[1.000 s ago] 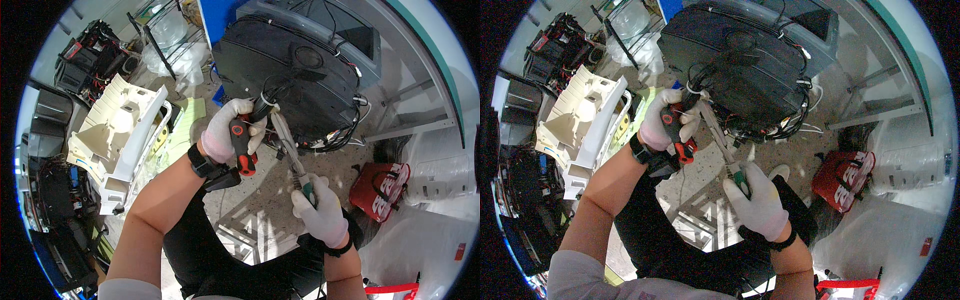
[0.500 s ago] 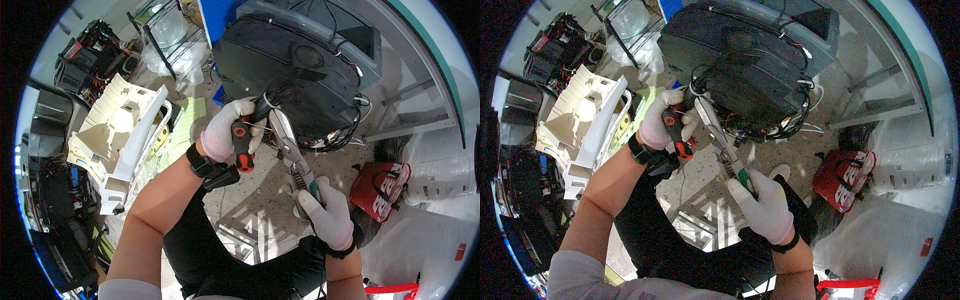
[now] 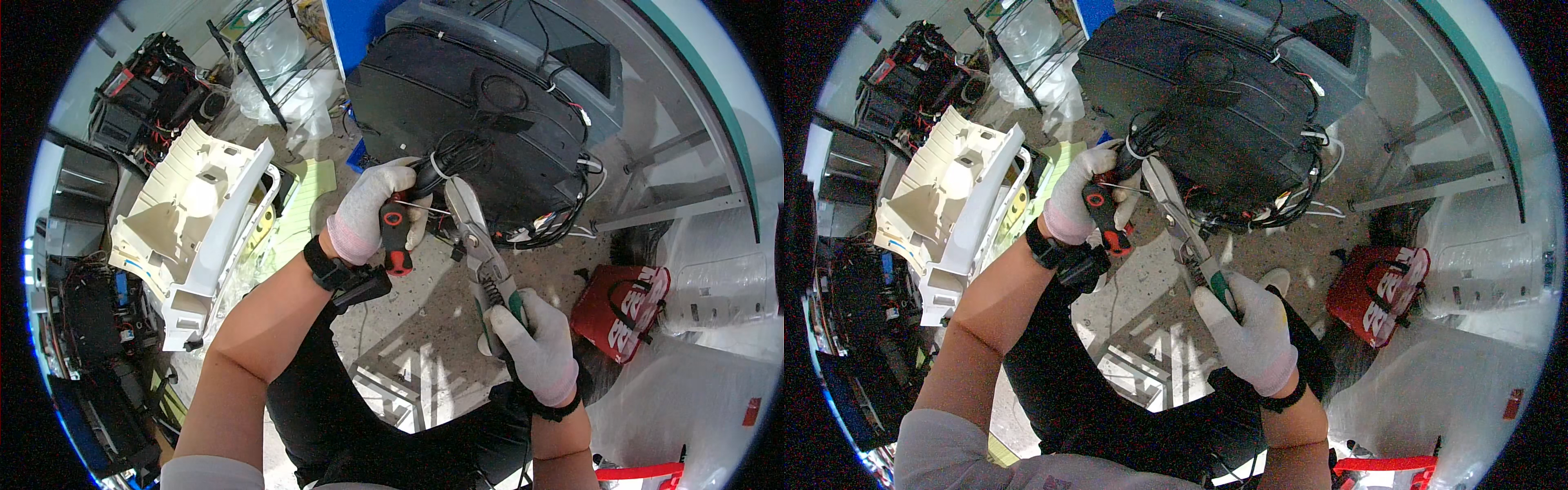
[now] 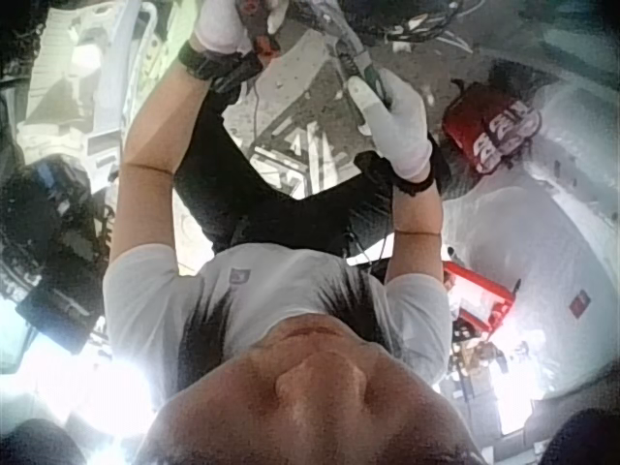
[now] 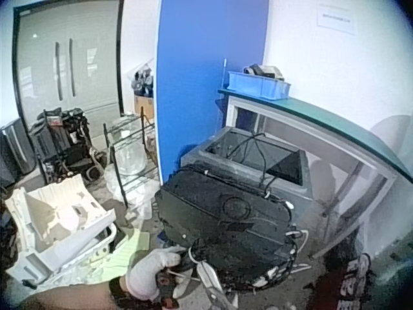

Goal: Disassembling an electronic device by removing a plastic cover and unplugging wire connectors.

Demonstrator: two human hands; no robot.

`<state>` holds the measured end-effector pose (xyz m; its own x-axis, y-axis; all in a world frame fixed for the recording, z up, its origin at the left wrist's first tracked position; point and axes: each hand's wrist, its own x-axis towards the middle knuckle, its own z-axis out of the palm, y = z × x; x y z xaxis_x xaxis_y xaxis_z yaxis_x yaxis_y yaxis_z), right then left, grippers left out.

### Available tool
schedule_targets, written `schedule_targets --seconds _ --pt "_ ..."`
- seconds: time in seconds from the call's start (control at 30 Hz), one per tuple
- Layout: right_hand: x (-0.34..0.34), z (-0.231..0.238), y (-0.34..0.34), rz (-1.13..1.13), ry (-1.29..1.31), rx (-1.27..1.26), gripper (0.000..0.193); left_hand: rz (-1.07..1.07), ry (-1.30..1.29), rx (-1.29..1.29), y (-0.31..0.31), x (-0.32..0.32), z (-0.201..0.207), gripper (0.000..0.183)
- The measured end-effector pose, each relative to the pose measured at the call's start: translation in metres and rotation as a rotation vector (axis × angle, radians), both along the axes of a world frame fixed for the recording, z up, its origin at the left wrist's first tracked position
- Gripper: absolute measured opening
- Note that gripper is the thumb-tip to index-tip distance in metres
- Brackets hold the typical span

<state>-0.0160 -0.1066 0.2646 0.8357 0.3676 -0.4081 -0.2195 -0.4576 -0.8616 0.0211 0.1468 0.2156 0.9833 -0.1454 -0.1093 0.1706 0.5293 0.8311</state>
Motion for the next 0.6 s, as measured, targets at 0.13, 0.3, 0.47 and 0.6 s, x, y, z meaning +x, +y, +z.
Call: schedule_targets --seconds 0.13,0.3,0.47,0.6 --pt "0.001 0.001 0.000 0.035 -0.060 -0.026 0.023 0.010 0.028 -0.022 -0.001 0.000 0.001 0.027" --pt "0.000 0.000 -0.002 0.036 -0.037 0.018 0.023 -0.004 0.004 0.006 -0.002 0.000 0.003 0.026" --pt "0.001 -0.001 -0.004 0.143 -0.031 0.075 0.028 0.001 0.013 0.033 -0.003 0.001 0.004 0.030" --pt "0.002 0.009 -0.001 0.260 -0.061 0.098 0.039 0.007 0.027 0.034 -0.001 0.000 0.006 0.028"
